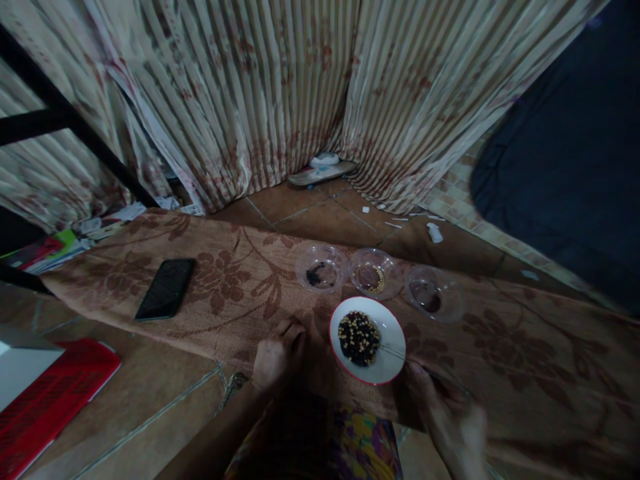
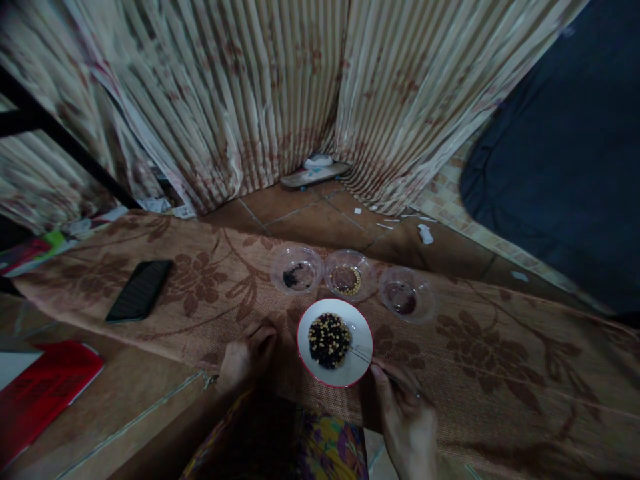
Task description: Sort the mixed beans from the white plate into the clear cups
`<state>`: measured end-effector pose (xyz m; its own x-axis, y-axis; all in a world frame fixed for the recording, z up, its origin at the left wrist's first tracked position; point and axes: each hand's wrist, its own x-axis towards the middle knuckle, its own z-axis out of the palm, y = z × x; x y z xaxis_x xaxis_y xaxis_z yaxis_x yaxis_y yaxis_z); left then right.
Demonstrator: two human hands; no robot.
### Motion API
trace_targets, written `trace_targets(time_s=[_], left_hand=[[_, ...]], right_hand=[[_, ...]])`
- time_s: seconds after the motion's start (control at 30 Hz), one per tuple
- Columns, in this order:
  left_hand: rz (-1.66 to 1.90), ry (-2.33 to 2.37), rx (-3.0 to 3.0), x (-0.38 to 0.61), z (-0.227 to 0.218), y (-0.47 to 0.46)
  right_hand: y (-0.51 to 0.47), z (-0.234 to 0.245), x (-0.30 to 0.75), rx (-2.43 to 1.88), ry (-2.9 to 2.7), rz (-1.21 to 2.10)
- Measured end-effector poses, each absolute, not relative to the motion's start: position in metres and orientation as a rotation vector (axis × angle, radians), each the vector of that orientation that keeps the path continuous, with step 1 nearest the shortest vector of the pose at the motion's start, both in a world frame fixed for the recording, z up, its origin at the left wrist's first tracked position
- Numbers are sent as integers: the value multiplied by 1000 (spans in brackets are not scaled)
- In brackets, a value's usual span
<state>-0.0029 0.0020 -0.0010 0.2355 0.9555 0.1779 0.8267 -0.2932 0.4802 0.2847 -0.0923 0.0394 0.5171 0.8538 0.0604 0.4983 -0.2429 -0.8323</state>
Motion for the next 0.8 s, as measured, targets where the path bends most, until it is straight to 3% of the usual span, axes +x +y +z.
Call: trace_targets(time_s=[0.27,0.47,0.8], left_hand=[[661,1647,2220,-5,-8,3],[656,1602,2217,-6,-7,3],[652,1612,2249,-5,-8,3]], right_hand=[[-32,70,289,-1707,-1005,301],[18,61,293,-1654,-1021,268],[-47,62,287,-1756,-796,340]])
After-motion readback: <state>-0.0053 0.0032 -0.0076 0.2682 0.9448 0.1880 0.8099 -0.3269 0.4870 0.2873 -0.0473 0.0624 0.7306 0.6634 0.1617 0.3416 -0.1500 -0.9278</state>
